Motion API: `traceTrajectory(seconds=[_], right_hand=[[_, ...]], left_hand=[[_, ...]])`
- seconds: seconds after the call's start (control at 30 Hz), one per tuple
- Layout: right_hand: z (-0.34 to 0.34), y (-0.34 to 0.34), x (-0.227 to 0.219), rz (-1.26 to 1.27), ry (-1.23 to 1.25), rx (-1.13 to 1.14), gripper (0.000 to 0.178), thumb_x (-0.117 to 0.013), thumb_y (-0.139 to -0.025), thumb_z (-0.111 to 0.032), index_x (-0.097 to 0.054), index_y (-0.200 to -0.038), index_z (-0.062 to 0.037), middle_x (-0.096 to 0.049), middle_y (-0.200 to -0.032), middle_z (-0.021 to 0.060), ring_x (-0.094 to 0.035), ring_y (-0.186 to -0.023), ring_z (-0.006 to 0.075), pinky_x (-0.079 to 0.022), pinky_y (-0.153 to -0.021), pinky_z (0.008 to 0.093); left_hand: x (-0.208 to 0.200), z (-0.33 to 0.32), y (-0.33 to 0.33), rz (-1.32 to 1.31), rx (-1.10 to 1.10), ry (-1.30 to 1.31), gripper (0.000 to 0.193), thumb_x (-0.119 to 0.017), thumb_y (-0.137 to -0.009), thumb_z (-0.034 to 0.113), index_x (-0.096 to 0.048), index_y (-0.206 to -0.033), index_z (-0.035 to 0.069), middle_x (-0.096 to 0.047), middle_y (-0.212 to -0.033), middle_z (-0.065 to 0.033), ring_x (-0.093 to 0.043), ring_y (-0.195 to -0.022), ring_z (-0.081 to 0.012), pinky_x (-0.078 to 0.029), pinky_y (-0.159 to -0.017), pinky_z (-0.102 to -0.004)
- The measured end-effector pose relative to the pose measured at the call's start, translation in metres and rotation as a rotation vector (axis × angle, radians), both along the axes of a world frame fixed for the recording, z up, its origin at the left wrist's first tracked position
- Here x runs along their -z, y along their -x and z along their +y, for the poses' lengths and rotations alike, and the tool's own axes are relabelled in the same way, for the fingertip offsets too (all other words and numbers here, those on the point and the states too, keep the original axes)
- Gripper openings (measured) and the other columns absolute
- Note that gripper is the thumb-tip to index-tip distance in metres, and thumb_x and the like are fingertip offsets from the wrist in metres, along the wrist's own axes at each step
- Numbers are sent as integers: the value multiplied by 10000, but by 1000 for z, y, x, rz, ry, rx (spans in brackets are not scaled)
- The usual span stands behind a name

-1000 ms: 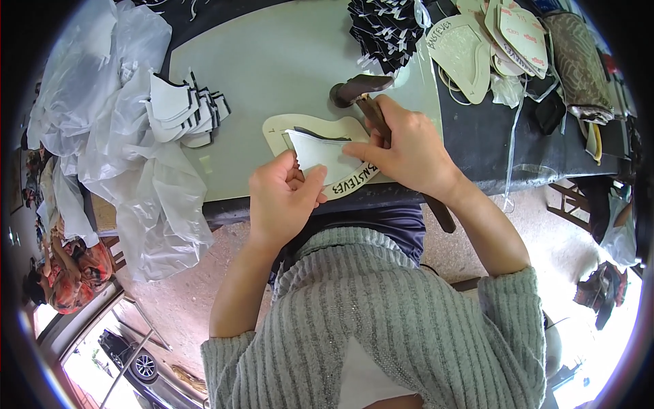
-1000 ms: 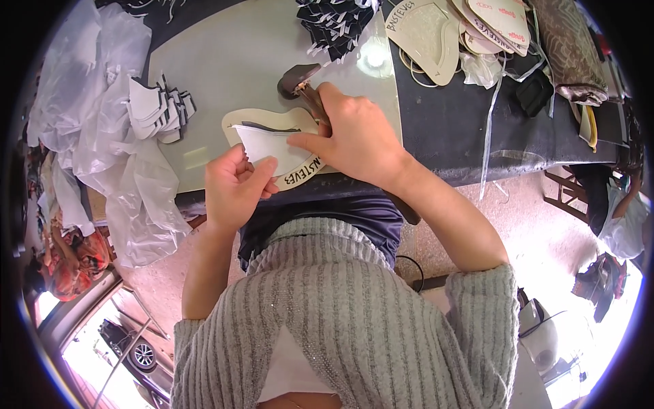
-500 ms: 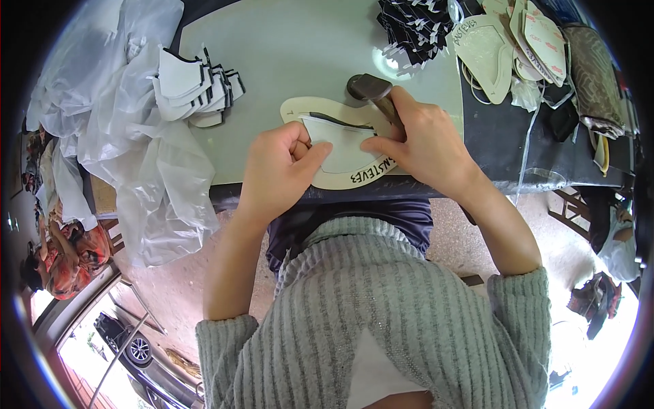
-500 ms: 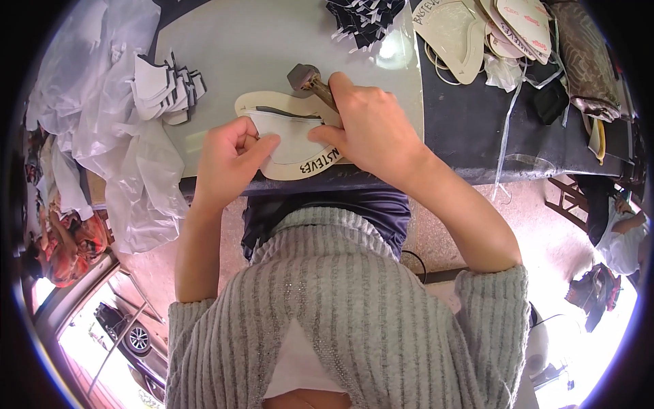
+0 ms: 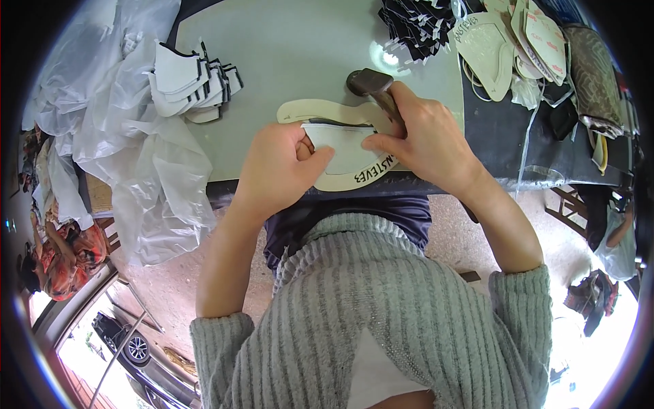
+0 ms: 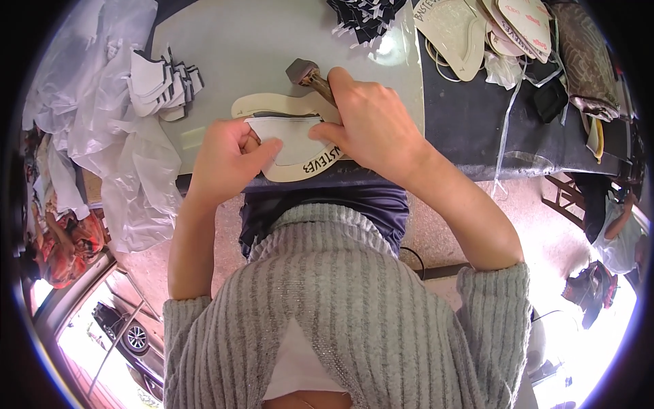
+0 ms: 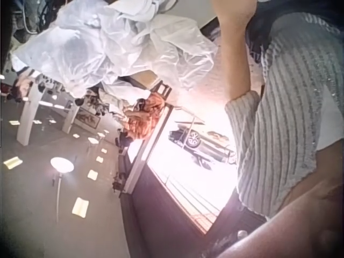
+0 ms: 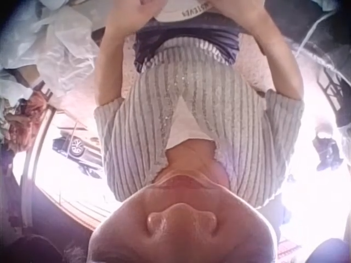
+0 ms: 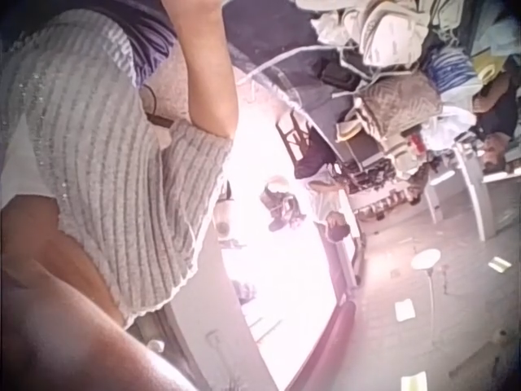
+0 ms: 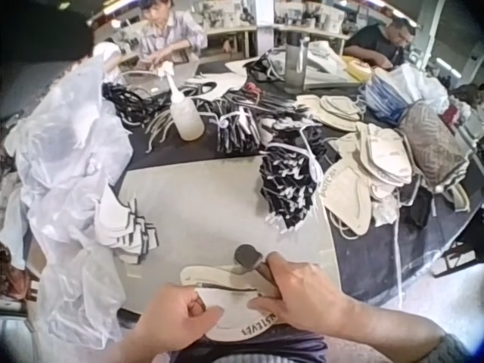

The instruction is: Hammering fabric and material onto a shoe pattern template to prepare a shoe component.

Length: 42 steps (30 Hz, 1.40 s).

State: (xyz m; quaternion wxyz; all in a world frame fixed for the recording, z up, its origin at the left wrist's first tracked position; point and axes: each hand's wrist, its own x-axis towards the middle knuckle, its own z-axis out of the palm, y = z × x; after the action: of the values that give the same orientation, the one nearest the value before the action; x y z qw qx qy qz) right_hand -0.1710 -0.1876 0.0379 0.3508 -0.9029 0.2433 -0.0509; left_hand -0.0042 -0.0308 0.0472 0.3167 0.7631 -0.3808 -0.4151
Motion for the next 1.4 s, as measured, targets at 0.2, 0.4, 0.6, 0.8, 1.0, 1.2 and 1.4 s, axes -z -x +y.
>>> traceTrajectory(seconds=[0.2,0.4,0.6,0.8,1.0,1.2,1.4], right_hand=[[-4,0,-9,14,-34,0,335,-732,-823,-170,-466,-858,29,-633,-649,195,-669,-665,353,-523,-622,414],[7,11,-2,-162,-518,90,122,-516,-988,-81,-481,-989,36,-689,-873,122,-703,-755,143,-516,-577,241],[7,1,-15,-61,-616,179,147,-510,-988,-89,-477,-1056,37,-682,-875,113,-701,-729,136,-522,-514,231],[2,-9,-14,-16,-673,174,165,-507,-988,-80,-478,-1089,47,-656,-831,110,-693,-680,146,-540,-535,243],[3,-9,-11,-41,-670,175,179,-522,-982,-66,-483,-1107,56,-644,-819,104,-682,-660,140,-543,-543,245],[5,-8,-7,-61,-622,188,180,-554,-961,-59,-497,-1087,57,-641,-809,96,-663,-640,127,-533,-549,243],[9,-6,-5,-103,-372,124,299,-707,-803,-68,-485,-980,27,-637,-688,112,-657,-579,212,-516,-556,332]], left_hand=[[-2,0,10,-184,14,-17,240,-704,-788,143,-577,-673,-25,-596,-542,-131,-599,-476,-258,-447,-505,-358],[0,2,19,-228,-53,-1,216,-703,-793,160,-599,-722,-17,-606,-563,-130,-605,-501,-316,-467,-521,-391],[0,-11,9,-500,101,336,103,-685,-778,122,-649,-846,54,-670,-800,-76,-627,-801,-289,-493,-675,-406],[19,-15,8,-507,130,399,131,-694,-758,120,-641,-862,62,-651,-841,-53,-592,-886,-307,-479,-734,-383],[9,-8,0,-189,-167,490,171,-707,-771,57,-654,-930,28,-658,-937,-119,-625,-856,-265,-476,-737,-356],[17,15,-28,-320,-209,448,149,-711,-789,57,-657,-919,8,-646,-931,-122,-608,-821,-230,-474,-726,-337],[17,2,-18,-362,-59,378,84,-700,-778,49,-636,-831,37,-631,-867,-66,-576,-789,-233,-441,-696,-354]])
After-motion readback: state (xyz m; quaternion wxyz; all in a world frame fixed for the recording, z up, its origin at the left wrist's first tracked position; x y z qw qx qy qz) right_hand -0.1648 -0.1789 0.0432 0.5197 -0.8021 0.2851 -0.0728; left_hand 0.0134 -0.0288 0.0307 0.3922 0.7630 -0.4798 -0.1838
